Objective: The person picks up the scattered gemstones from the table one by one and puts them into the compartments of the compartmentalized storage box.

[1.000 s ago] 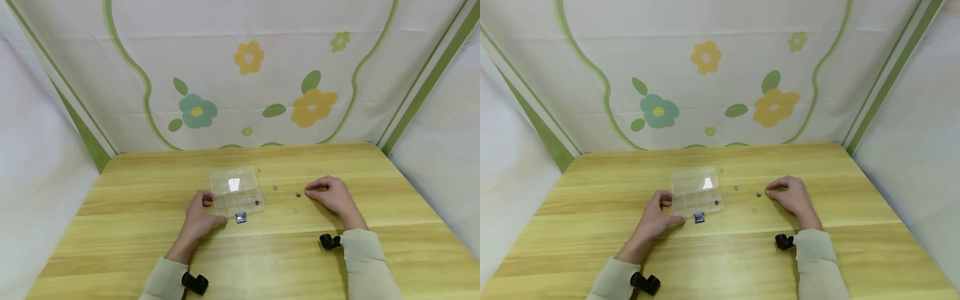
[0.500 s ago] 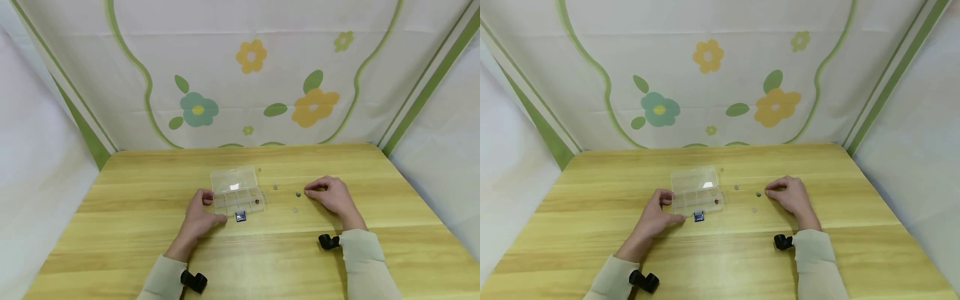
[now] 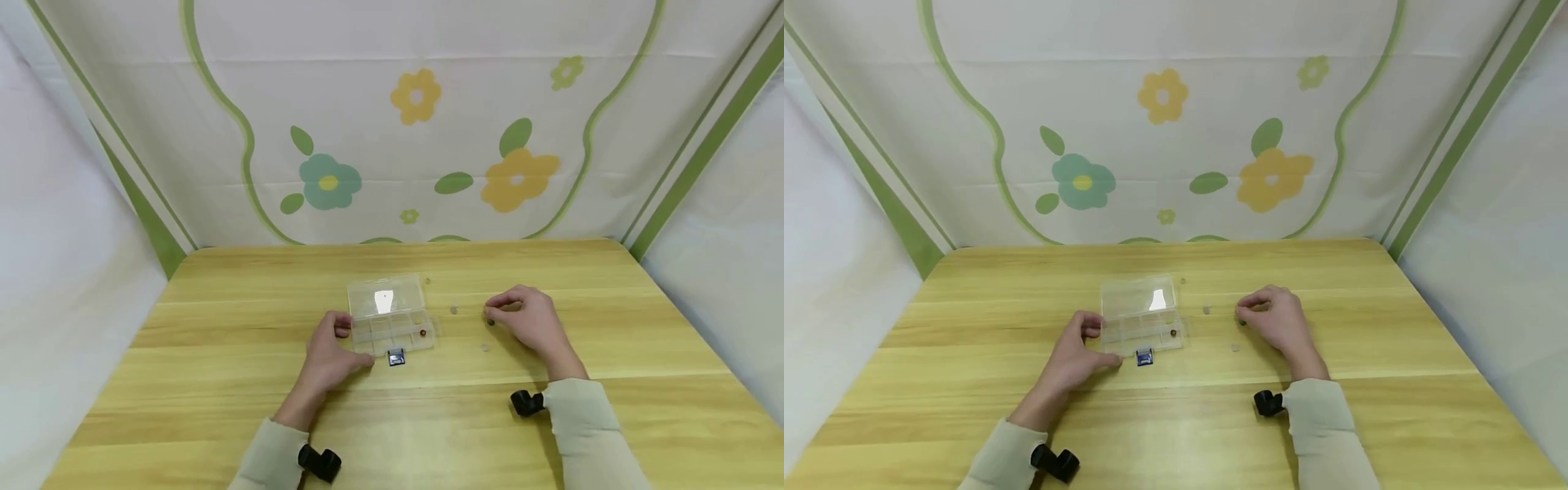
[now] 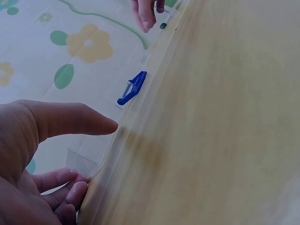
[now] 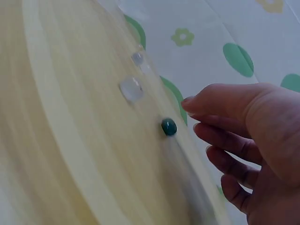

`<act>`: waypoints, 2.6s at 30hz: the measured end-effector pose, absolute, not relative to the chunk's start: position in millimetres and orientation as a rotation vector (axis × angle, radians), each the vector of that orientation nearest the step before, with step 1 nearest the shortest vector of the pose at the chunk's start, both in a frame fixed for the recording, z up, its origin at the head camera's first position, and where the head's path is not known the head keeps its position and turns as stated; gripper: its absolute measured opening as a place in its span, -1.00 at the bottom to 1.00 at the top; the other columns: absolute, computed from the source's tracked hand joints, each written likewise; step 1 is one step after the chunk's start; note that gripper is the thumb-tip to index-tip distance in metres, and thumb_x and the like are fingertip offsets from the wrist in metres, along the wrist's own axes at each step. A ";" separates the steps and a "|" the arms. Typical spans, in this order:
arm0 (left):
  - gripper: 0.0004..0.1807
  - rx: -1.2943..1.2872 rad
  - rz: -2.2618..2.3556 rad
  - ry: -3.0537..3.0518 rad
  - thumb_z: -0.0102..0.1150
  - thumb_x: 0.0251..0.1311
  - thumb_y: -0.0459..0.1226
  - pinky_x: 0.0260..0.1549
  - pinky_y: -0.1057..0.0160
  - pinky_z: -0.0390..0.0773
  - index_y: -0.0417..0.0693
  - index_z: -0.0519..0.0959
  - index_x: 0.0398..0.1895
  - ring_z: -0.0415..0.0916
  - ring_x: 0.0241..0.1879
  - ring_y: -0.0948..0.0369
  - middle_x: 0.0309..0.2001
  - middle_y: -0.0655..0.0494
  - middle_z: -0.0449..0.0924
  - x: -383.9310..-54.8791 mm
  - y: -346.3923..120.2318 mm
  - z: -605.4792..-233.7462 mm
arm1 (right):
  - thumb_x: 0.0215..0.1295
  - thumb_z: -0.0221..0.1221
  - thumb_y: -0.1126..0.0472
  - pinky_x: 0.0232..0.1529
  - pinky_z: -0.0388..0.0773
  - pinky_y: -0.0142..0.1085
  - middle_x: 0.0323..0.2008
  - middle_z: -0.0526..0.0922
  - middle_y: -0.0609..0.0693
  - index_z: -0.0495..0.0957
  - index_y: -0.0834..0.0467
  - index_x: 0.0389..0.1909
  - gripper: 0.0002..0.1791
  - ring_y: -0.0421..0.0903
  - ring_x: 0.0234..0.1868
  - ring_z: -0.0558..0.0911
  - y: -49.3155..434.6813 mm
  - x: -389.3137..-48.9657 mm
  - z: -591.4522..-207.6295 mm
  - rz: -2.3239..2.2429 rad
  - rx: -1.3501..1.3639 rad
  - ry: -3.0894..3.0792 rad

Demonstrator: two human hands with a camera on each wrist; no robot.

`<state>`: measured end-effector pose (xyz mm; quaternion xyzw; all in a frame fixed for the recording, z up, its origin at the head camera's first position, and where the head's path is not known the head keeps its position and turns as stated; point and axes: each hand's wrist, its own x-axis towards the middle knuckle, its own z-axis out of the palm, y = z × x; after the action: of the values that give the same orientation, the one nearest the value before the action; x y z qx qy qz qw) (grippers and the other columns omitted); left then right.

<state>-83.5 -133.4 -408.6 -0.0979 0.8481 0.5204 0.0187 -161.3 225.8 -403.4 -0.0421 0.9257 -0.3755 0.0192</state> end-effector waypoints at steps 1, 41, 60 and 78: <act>-0.17 -0.302 1.615 2.636 0.68 -0.24 -0.43 0.25 -0.09 0.55 -0.18 0.49 0.22 0.49 0.19 -0.05 0.17 -0.11 0.57 -83.2 -133.9 -408.6 | 0.42 0.41 -0.01 -0.05 0.61 -0.12 0.02 0.76 0.04 0.83 -0.01 -0.09 -0.80 0.10 0.07 0.64 222.2 -161.5 -403.3 -1.173 -0.140 2.875; -0.17 -0.286 1.606 2.667 0.69 -0.25 -0.43 0.24 -0.10 0.54 -0.17 0.50 0.21 0.51 0.17 -0.05 0.15 -0.11 0.58 -84.5 -135.3 -408.6 | 0.28 0.53 0.07 -0.09 0.51 -0.29 -0.23 0.76 -0.25 0.84 -0.18 -0.26 -0.93 -0.06 -0.10 0.55 109.7 -140.5 -401.7 -1.465 -0.425 2.672; -0.17 -0.296 1.595 2.668 0.69 -0.24 -0.45 0.27 -0.10 0.53 -0.17 0.50 0.21 0.50 0.18 -0.05 0.15 -0.12 0.58 -83.2 -135.5 -407.7 | 0.26 0.53 0.13 -0.08 0.41 -0.26 -0.25 0.72 -0.26 0.84 -0.16 -0.27 -0.90 -0.13 -0.07 0.47 101.7 -136.6 -405.7 -1.358 -0.545 2.742; -0.17 -0.304 1.607 2.656 0.69 -0.25 -0.46 0.25 -0.09 0.53 -0.18 0.49 0.21 0.50 0.17 -0.05 0.14 -0.13 0.57 -82.7 -135.2 -408.4 | 0.25 0.54 0.16 -0.10 0.41 -0.28 -0.26 0.72 -0.25 0.85 -0.10 -0.26 -0.90 -0.13 -0.07 0.47 98.7 -135.5 -407.8 -1.351 -0.608 2.775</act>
<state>-82.7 -135.2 -408.4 -0.0976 0.8515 0.5151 0.0113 -135.5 98.7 -407.8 -0.1933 0.8821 -0.4295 -0.0023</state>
